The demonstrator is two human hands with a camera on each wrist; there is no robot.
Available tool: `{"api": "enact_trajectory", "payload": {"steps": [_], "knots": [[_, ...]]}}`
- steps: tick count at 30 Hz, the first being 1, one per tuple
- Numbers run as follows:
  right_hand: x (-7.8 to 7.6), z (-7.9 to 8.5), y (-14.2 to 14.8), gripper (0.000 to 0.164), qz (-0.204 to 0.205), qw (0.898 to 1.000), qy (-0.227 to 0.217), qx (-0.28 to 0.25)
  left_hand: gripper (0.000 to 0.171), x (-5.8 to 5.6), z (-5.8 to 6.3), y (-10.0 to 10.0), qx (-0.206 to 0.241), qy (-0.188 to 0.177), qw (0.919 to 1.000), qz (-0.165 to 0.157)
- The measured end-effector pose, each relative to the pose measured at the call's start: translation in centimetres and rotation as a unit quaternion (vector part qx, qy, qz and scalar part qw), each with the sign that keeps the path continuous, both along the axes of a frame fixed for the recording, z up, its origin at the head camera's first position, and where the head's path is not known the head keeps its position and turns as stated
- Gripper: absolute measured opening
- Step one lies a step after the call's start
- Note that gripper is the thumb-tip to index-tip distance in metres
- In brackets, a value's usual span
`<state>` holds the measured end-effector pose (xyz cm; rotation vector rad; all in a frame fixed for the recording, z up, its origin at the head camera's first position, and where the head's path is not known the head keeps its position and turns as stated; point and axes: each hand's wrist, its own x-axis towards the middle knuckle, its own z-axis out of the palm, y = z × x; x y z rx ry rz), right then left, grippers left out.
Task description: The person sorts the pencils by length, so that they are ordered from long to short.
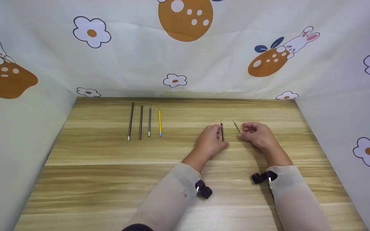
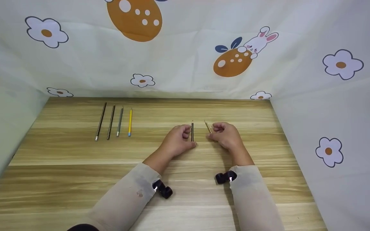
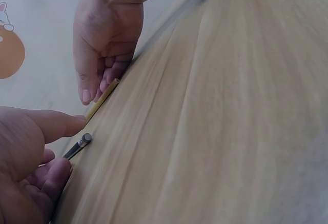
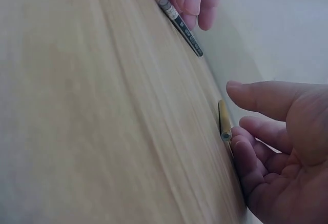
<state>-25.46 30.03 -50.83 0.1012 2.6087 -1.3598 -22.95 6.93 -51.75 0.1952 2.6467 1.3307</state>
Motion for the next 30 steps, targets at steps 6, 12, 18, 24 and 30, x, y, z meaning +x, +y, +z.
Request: {"api": "enact_trajectory", "payload": {"steps": [6, 12, 18, 24, 30], "knots": [[0.11, 0.13, -0.20, 0.055, 0.018, 0.998, 0.024, 0.047, 0.074, 0.05, -0.08, 0.07, -0.042, 0.025, 0.9988, -0.003], [0.24, 0.57, -0.45, 0.045, 0.029, 0.993, 0.032, 0.107, 0.070, 0.01, -0.05, 0.09, -0.055, 0.033, 0.9980, -0.005], [0.39, 0.78, -0.63, 0.041, 0.030, 0.990, 0.024, 0.138, 0.068, 0.11, 0.09, 0.02, -0.071, 0.033, 0.9969, -0.011], [0.44, 0.74, -0.57, 0.037, 0.026, 0.990, 0.031, 0.136, 0.066, 0.18, 0.16, -0.03, -0.072, 0.036, 0.9967, -0.013], [0.51, 0.75, -0.65, 0.033, 0.020, 0.988, 0.044, 0.148, 0.057, 0.19, 0.35, -0.07, -0.069, 0.030, 0.9971, -0.009]]}}
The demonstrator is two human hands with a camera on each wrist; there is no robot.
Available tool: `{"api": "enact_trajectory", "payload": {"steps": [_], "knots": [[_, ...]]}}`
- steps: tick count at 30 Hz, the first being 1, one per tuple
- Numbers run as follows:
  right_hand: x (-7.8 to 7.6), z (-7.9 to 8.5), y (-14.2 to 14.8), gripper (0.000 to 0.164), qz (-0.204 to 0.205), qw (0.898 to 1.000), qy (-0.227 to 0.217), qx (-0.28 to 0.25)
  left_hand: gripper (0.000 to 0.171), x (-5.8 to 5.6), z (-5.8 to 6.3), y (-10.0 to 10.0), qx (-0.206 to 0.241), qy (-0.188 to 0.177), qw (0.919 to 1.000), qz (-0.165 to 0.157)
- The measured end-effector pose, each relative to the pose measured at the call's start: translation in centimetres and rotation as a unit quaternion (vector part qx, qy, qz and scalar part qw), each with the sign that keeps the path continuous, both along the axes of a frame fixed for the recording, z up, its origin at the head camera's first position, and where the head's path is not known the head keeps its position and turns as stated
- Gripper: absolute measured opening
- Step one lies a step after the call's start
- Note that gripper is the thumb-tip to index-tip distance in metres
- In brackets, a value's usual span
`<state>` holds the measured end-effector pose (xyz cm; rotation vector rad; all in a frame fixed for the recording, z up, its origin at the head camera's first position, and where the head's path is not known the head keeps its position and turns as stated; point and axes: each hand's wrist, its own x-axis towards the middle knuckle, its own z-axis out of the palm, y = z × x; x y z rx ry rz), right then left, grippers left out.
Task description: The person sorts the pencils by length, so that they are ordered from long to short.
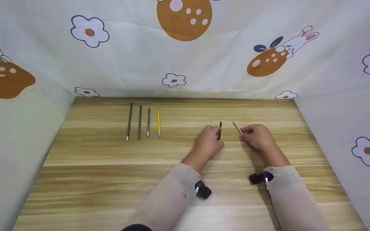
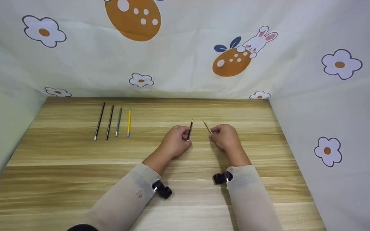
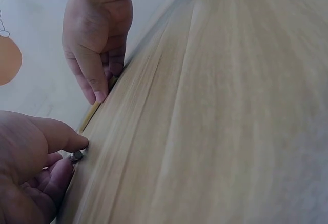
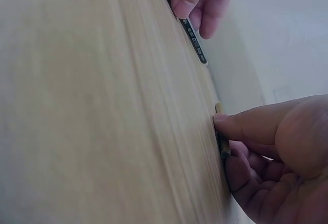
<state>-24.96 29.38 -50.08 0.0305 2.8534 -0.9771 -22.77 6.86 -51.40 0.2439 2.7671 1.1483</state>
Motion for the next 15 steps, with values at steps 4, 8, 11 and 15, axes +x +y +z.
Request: {"api": "enact_trajectory", "payload": {"steps": [4, 8, 11, 15], "knots": [[0.07, 0.03, -0.05, 0.031, 0.002, 1.000, 0.009, 0.007, 0.050, 0.12, 0.35, -0.14, -0.003, -0.008, 1.0000, 0.002], [0.03, -0.07, -0.07, 0.030, 0.003, 1.000, 0.010, 0.011, 0.047, 0.18, 0.44, -0.21, -0.010, -0.004, 0.9999, 0.006], [-0.01, -0.13, -0.08, 0.029, -0.004, 1.000, 0.006, 0.010, 0.044, 0.17, 0.35, -0.17, -0.007, 0.004, 0.9999, 0.013], [-0.05, -0.16, -0.04, 0.029, -0.015, 1.000, -0.001, 0.003, 0.042, 0.18, 0.22, -0.04, 0.001, 0.017, 0.9997, 0.015]]}}
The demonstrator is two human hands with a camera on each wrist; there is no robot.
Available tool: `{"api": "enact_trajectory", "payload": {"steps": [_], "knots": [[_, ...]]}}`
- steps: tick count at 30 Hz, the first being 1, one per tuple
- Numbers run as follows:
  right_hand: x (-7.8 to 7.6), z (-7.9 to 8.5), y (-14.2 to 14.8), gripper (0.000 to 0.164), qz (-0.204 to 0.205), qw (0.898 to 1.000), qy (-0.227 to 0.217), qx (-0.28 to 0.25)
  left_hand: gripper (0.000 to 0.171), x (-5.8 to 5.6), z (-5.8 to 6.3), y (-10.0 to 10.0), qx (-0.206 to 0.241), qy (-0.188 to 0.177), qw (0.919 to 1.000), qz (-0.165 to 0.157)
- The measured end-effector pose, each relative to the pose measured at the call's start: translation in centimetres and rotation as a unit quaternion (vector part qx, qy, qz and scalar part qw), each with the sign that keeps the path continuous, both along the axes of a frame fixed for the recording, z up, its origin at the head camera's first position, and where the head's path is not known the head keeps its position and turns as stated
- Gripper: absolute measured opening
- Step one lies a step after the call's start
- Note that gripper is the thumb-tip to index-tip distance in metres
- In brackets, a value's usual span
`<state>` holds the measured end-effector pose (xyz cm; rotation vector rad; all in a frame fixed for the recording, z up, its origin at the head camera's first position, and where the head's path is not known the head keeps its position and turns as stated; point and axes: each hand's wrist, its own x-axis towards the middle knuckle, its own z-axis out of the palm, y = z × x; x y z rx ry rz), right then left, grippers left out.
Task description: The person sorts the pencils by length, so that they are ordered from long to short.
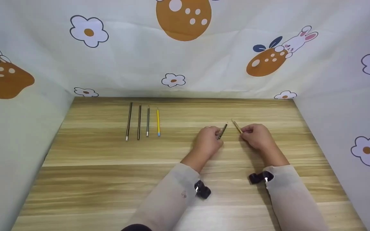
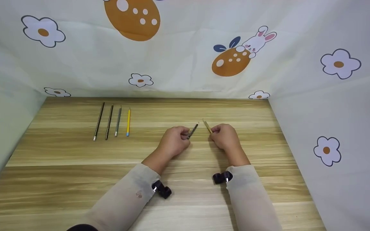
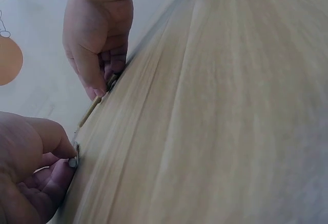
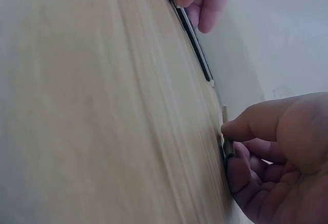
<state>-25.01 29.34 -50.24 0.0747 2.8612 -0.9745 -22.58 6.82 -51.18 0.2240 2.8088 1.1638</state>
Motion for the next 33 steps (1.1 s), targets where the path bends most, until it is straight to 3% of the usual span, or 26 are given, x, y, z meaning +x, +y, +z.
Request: {"api": "enact_trajectory", "payload": {"steps": [7, 16, 19, 25, 33], "knots": [[-0.03, -0.14, 0.15, 0.029, -0.002, 1.000, 0.005, -0.006, 0.044, -0.11, -0.16, 0.19, -0.010, 0.015, 0.9998, -0.012], [-0.01, -0.16, 0.25, 0.028, -0.007, 1.000, 0.007, -0.017, 0.034, 0.00, -0.13, 0.29, -0.023, 0.026, 0.9994, -0.009], [0.03, -0.15, 0.27, 0.029, -0.010, 1.000, 0.012, -0.019, 0.040, 0.07, -0.06, 0.24, -0.003, 0.014, 0.9999, 0.001], [0.12, -0.02, 0.35, 0.028, -0.008, 1.000, 0.022, -0.013, 0.038, 0.07, -0.16, -0.13, 0.079, -0.008, 0.9965, 0.027], [-0.01, 0.11, -0.02, 0.027, -0.017, 0.999, 0.012, -0.051, 0.034, -0.04, -0.17, -0.66, 0.150, -0.021, 0.9882, 0.024]]}}
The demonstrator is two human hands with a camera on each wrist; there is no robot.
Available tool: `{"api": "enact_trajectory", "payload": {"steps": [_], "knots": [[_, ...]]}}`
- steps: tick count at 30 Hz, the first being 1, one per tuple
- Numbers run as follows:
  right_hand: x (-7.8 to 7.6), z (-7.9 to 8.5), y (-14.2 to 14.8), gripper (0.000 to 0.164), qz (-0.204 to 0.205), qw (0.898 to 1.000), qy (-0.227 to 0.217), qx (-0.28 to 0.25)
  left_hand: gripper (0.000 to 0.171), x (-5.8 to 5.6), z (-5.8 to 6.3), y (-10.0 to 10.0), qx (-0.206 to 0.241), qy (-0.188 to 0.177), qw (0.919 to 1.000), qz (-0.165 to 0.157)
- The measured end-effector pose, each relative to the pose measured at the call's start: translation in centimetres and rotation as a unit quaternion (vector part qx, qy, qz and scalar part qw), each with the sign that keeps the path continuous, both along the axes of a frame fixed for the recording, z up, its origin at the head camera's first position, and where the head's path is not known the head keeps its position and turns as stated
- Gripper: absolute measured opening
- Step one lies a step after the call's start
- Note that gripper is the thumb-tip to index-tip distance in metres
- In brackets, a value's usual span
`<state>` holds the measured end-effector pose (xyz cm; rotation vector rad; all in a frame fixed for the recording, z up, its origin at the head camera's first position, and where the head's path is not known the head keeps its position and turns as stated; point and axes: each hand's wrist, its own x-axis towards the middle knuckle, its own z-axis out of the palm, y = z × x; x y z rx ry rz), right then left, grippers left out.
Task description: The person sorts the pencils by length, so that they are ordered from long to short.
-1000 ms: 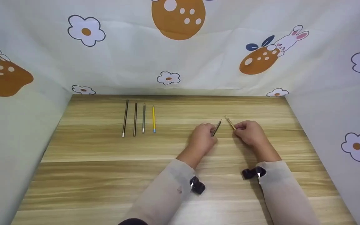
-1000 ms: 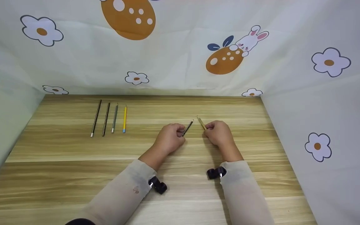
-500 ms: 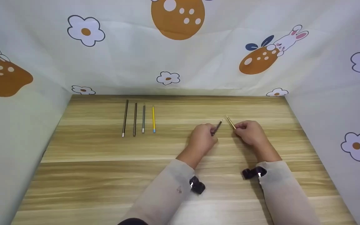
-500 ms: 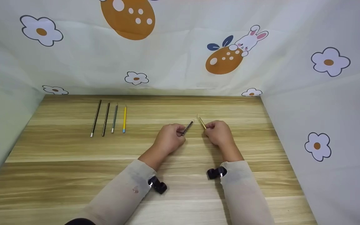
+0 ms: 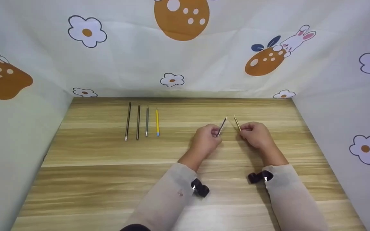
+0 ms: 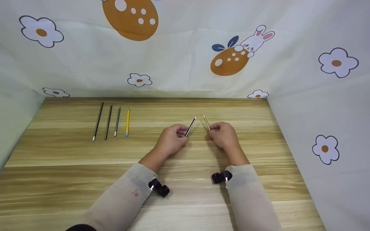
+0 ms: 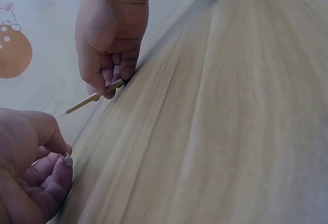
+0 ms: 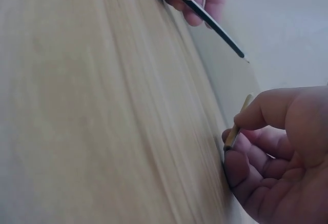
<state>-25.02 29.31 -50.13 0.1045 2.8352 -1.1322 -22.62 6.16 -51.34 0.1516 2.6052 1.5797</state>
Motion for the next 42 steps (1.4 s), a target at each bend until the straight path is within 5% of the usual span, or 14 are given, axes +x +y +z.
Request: {"api": "enact_trajectory", "payload": {"steps": [8, 19, 32, 42], "knots": [[-0.3, 0.9, -1.9, 0.031, 0.015, 0.998, -0.003, -0.062, 0.038, -0.6, 0.6, -1.3, 0.086, -0.023, 0.9958, 0.024], [-0.8, 1.8, -5.2, 0.036, 0.000, 0.981, -0.035, -0.193, 0.034, -1.0, 1.2, -4.7, 0.097, -0.010, 0.9933, 0.062], [-1.7, 2.2, -10.4, 0.034, 0.024, 0.967, -0.045, -0.248, 0.035, -1.4, 0.9, -9.4, 0.064, -0.008, 0.9907, 0.120], [-1.9, 1.9, -15.7, 0.032, 0.037, 0.958, -0.069, -0.275, 0.037, -2.0, 1.8, -13.0, 0.019, -0.035, 0.9904, 0.132]]}}
